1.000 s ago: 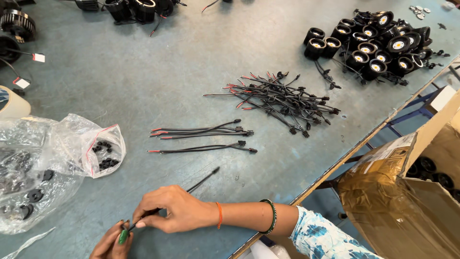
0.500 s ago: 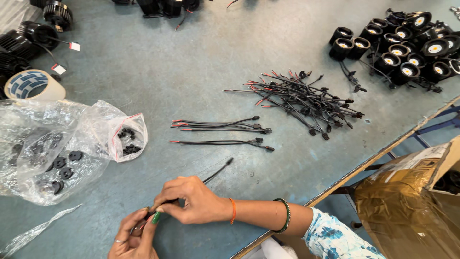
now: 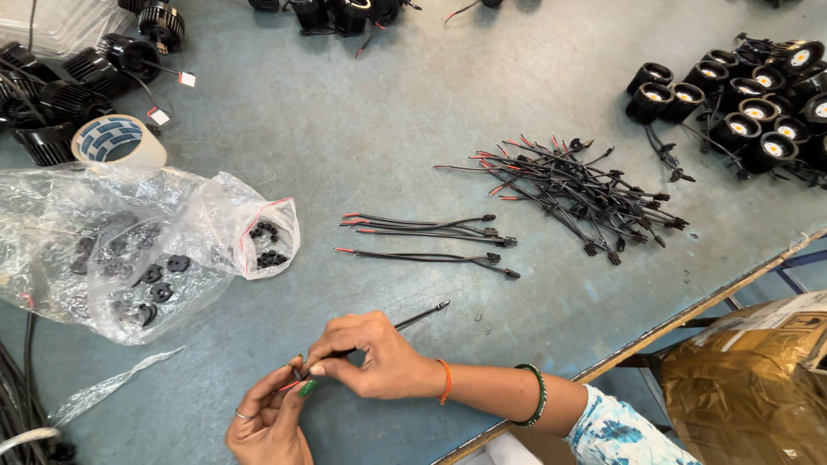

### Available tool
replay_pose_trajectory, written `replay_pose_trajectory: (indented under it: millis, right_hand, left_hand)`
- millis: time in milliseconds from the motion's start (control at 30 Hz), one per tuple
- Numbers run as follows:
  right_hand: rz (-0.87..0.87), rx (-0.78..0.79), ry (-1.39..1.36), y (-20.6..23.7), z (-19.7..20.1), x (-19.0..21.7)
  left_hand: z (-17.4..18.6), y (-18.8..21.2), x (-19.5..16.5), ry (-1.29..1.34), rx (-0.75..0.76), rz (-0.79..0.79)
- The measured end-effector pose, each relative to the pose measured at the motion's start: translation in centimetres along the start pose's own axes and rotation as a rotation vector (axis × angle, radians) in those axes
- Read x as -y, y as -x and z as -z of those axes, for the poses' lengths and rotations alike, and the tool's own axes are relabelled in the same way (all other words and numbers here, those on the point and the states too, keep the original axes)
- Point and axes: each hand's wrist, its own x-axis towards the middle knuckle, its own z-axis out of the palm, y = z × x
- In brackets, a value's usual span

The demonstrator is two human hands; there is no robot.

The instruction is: The person repeatedly picks small black plastic components and wires from a table, aligns the parts, and presses them together by hand. They place the assembled units on the table and continue the same process with additional components.

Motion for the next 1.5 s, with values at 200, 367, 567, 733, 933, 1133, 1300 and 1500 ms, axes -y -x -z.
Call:
replay_pose_trajectory:
  millis: [200,367,567,733,933,1133,1300,1500]
  right_hand:
    - [-0.004,0.058,-0.11,0.0,0.1,-0.4]
    - [0.015,0.047,-0.055,0.1,0.0,-0.5]
    - [0.028,0.053,0.005,0.4,0.6,0.2]
    - [0.224,-0.02,0.27,0.8,0.1,-0.3]
    - [0.303,-0.115,0.328,1.0,0.4,-0.7]
    - [0.348,-0.02,0.323,0.5,-0.5,0.0]
    - [0.299,-0.102,0.38,0.3,-0.4,-0.6]
    - [0.314,-0.042,0.362,0.4,-0.8,-0.6]
  left_hand:
    - [-0.1,-0.2,-0.4,0.065,0.058,-0.026]
    - [-0.6,0.0,-0.5,-0.035,0.055,-0.004]
    - [-1.0,-0.1,-1.5,0.131,0.03,0.031]
    - [-2.2,0.7,-2.5,0.001,0.047,0.089]
    - [-3.1,0.9,-4.0,-0.174,-0.035,-0.066]
    - [-3.4,1.0,-3.9,0.034,-0.021,0.119]
    - [-3.6,1.1,-3.9,0.082,0.023,0.132]
    - [-4.6,0.8,-5.1,0.026,0.001,0.118]
